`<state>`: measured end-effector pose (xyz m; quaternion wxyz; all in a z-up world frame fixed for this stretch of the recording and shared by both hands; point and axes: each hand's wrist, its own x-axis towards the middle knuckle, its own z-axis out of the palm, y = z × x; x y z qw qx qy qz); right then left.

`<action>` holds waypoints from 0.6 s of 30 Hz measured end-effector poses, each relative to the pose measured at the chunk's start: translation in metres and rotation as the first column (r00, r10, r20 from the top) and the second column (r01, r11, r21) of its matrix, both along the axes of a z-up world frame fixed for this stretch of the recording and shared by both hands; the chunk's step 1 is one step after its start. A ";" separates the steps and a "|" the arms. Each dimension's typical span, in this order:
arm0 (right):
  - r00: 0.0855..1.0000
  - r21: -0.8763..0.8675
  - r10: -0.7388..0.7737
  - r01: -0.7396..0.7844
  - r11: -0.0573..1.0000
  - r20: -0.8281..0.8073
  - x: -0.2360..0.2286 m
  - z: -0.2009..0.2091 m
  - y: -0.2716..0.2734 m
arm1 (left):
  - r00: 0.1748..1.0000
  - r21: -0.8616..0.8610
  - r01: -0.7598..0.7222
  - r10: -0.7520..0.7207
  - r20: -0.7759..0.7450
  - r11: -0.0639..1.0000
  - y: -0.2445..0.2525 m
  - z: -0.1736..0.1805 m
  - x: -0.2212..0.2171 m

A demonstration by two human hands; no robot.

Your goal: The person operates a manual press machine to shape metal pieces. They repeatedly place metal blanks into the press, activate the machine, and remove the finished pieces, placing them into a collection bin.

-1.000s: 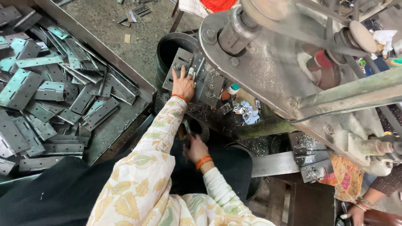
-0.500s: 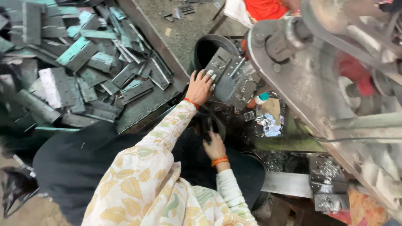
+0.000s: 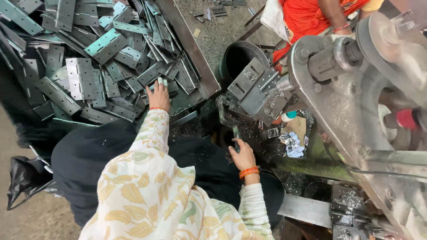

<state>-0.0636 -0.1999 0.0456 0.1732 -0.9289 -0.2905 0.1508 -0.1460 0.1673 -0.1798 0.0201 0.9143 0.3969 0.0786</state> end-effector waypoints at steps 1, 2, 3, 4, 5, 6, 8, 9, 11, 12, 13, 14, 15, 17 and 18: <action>1.000 0.012 0.001 -0.001 1.000 -0.005 0.003 -0.001 0.000 | 0.999 -0.005 0.001 -0.001 -0.032 1.000 0.000 0.004 0.003; 1.000 0.024 0.004 -0.004 1.000 -0.014 0.005 -0.003 0.000 | 0.999 -0.061 0.013 -0.016 -0.040 0.998 0.001 0.008 0.002; 1.000 0.011 0.013 -0.013 1.000 -0.005 0.007 -0.004 -0.001 | 0.998 -0.116 0.024 -0.030 -0.047 0.993 0.002 0.014 0.000; 1.000 -0.001 0.021 -0.021 1.000 -0.001 0.006 -0.006 -0.001 | 0.997 -0.171 0.035 -0.045 -0.057 0.985 0.002 0.021 -0.003; 1.000 -0.013 0.030 -0.030 0.999 0.003 0.006 -0.007 -0.002 | 0.998 -0.184 0.043 -0.052 -0.041 0.982 -0.001 0.027 -0.006; 1.000 -0.012 0.025 -0.025 1.000 -0.002 0.005 -0.008 -0.003 | 0.998 -0.195 0.052 -0.058 -0.025 0.979 -0.005 0.033 -0.008; 1.000 -0.003 0.013 -0.013 1.000 -0.008 0.005 -0.007 -0.002 | 0.997 -0.249 0.074 -0.067 0.036 0.966 -0.011 0.046 -0.010; 1.000 0.013 0.023 -0.023 1.000 0.001 0.007 -0.006 0.001 | 0.994 -0.291 0.089 -0.068 0.082 0.953 -0.016 0.050 -0.010; 0.999 0.036 0.034 -0.034 0.999 0.013 0.003 -0.005 0.000 | 0.989 -0.362 0.089 -0.038 0.146 0.928 -0.025 0.052 -0.015; 1.000 0.028 0.025 -0.025 0.999 0.003 0.003 -0.005 0.000 | 0.985 -0.386 0.074 -0.008 0.170 0.919 -0.027 0.051 -0.014; 1.000 0.021 0.016 -0.016 1.000 -0.006 0.002 -0.005 0.001 | 0.981 -0.411 0.061 0.022 0.194 0.910 -0.028 0.049 -0.014; 1.000 0.008 0.005 -0.005 1.000 -0.015 0.001 -0.005 -0.002 | 0.974 -0.409 0.051 0.046 0.224 0.911 -0.030 0.043 -0.013; 1.000 0.016 0.005 -0.005 1.000 -0.021 0.001 -0.005 -0.005 | 0.965 -0.408 0.041 0.070 0.254 0.912 -0.031 0.037 -0.013; 1.000 0.040 0.014 -0.013 0.999 -0.027 0.003 -0.005 -0.005 | 0.948 -0.388 0.013 0.112 0.298 0.922 -0.028 0.025 -0.011; 1.000 0.040 0.019 -0.018 0.999 -0.019 0.003 -0.006 -0.004 | 0.943 -0.368 -0.002 0.125 0.310 0.930 -0.027 0.018 -0.011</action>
